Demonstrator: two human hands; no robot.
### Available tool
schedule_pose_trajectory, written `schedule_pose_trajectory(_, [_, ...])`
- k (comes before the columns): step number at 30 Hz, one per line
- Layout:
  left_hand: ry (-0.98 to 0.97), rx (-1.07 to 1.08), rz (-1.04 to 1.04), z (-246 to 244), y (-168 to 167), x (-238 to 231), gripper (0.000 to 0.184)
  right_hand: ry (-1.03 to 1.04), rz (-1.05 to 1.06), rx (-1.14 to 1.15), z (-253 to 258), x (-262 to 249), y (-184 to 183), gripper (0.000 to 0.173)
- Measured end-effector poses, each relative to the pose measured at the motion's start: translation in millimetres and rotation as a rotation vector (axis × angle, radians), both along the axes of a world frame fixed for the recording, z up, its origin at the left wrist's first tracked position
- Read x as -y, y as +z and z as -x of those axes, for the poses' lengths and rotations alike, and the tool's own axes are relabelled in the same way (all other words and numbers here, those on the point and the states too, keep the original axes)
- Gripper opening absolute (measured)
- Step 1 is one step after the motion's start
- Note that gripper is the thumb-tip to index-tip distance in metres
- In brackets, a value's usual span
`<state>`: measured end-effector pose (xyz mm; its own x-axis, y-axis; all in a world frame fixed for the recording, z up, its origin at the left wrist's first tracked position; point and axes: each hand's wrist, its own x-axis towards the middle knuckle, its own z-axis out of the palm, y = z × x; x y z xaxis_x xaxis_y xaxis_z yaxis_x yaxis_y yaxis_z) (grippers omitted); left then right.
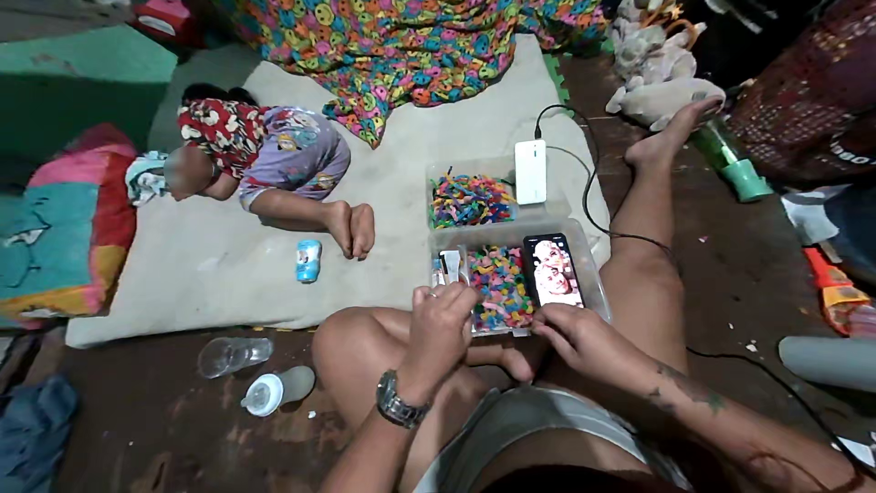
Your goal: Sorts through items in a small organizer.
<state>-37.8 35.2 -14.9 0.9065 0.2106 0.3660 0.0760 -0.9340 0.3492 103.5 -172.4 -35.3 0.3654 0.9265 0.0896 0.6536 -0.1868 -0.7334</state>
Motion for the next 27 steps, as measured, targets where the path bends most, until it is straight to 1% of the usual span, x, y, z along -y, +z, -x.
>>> schedule_pose_trajectory(3, [-0.061,-0.065,0.085,0.9,2.1,11.7,0.018,-0.089,-0.161,-0.028,6.1,-8.7,4.3,0.028])
schedule_pose_trajectory(6, [-0.032,-0.058,0.189,0.3,-5.3,19.9,0.016,-0.091,-0.169,-0.040,7.8,-17.5,8.3,0.036])
schedule_pose_trajectory(10, [-0.011,-0.051,0.295,5.9,-15.9,29.8,0.015,-0.084,-0.160,0.042,15.8,-16.5,-6.1,0.021])
schedule_pose_trajectory(14, [-0.017,-0.077,0.338,11.1,-19.8,33.7,0.016,-0.058,-0.101,0.105,17.5,-13.7,-8.4,0.021])
schedule_pose_trajectory(16, [-0.033,-0.079,0.318,12.1,-20.6,32.8,0.017,-0.026,-0.070,0.133,17.8,-13.3,-6.6,0.020])
schedule_pose_trajectory(19, [-0.060,-0.064,0.164,13.9,-21.2,29.6,0.020,0.026,-0.058,0.169,20.6,-11.6,-5.0,0.018])
schedule_pose_trajectory(22, [-0.103,-0.059,0.054,15.8,-23.5,26.1,0.017,0.101,-0.055,0.206,27.2,-8.4,-1.3,0.014])
schedule_pose_trajectory(24, [-0.127,-0.081,0.063,17.2,-27.7,24.5,0.016,0.133,-0.048,0.226,21.8,-6.9,0.1,0.011])
schedule_pose_trajectory(27, [-0.143,-0.092,0.189,16.2,-29.9,22.2,0.019,0.099,-0.045,0.183,6.7,-11.1,1.9,0.013])
